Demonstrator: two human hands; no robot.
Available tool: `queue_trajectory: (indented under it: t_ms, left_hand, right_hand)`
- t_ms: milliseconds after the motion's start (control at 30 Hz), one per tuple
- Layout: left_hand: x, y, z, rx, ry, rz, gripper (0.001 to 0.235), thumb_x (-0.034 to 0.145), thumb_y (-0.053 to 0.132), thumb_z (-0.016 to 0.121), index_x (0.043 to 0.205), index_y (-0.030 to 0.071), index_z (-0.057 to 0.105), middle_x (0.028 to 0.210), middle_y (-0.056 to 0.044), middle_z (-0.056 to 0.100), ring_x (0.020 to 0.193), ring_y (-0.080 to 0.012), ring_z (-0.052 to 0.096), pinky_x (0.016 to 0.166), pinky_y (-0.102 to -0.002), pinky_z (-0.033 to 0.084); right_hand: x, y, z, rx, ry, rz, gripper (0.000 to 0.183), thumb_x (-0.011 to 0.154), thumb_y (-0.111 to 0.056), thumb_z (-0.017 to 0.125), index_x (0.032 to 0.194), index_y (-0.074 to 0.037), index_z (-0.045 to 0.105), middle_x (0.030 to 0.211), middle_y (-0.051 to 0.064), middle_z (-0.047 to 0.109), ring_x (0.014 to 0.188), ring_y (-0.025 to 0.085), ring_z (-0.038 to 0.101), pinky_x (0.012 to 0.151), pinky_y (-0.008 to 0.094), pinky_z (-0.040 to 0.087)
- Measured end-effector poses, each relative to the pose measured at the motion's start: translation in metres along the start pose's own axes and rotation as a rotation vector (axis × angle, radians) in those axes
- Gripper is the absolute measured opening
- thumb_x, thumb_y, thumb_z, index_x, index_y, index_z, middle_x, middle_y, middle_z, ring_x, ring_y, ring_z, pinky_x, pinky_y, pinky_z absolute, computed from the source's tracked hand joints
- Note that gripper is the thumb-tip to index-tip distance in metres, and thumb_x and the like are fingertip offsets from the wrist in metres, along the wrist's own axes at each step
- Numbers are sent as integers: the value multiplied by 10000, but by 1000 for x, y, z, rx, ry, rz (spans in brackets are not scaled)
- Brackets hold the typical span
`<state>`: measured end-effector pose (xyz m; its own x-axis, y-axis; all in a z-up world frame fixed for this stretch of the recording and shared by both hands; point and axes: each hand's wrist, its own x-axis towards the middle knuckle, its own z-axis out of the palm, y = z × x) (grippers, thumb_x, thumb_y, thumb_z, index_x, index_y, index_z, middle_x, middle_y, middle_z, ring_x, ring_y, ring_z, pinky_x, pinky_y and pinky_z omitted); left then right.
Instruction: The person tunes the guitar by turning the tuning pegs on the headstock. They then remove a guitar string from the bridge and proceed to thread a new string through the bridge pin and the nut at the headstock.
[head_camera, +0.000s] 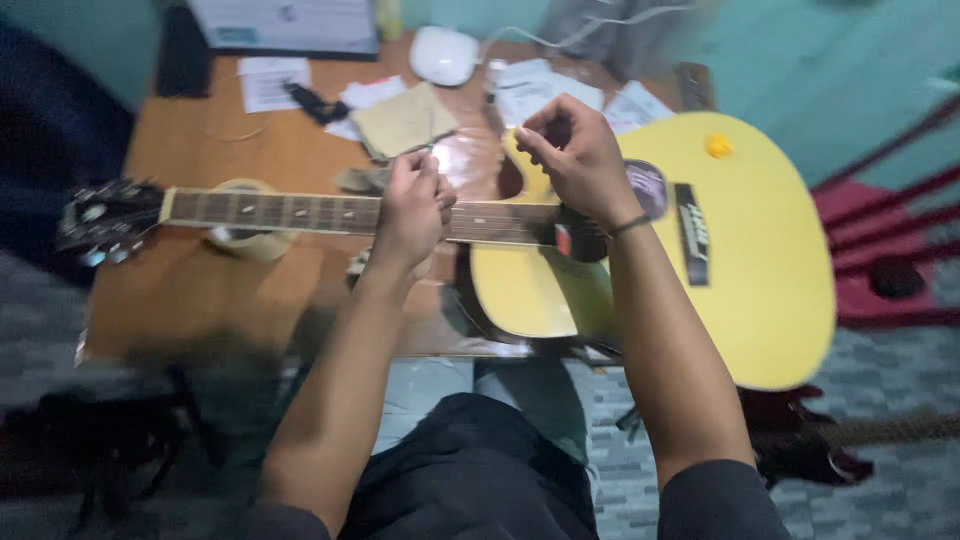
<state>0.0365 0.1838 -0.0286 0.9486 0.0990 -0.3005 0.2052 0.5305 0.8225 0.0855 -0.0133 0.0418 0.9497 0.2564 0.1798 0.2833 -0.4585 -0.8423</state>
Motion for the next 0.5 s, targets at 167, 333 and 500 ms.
queue_trajectory:
  t_ms: [167, 333, 500]
  left_hand:
    - [56, 12, -44, 790, 104, 31, 334, 1011, 436, 476, 1212, 182, 556, 933, -49, 691, 899, -197, 700, 772, -371, 554]
    - [81, 25, -38, 1194, 49, 9, 374, 1002, 434, 401, 1195, 118, 450, 1116, -188, 719, 1142, -346, 708, 932, -501, 568]
    - [40, 63, -21, 1046, 31, -31, 527, 1006, 438, 473, 1421, 150, 322, 1226, -215, 681, 1213, -414, 665, 967, -566, 537]
  right_hand:
    - [73, 55, 84, -340, -196, -67, 170, 858, -142, 802, 988, -176, 697, 862, 3, 748, 835, 181, 723, 766, 323, 562]
    - [110, 88, 117, -560, -315, 8, 259, 789, -122, 782, 1031, -176, 707, 805, 48, 775, 885, 272, 762, 790, 397, 589]
    - [107, 82, 119, -557, -240, -28, 207, 855, -147, 750, 1055, -196, 729, 923, 92, 781, 974, 324, 747, 846, 437, 591]
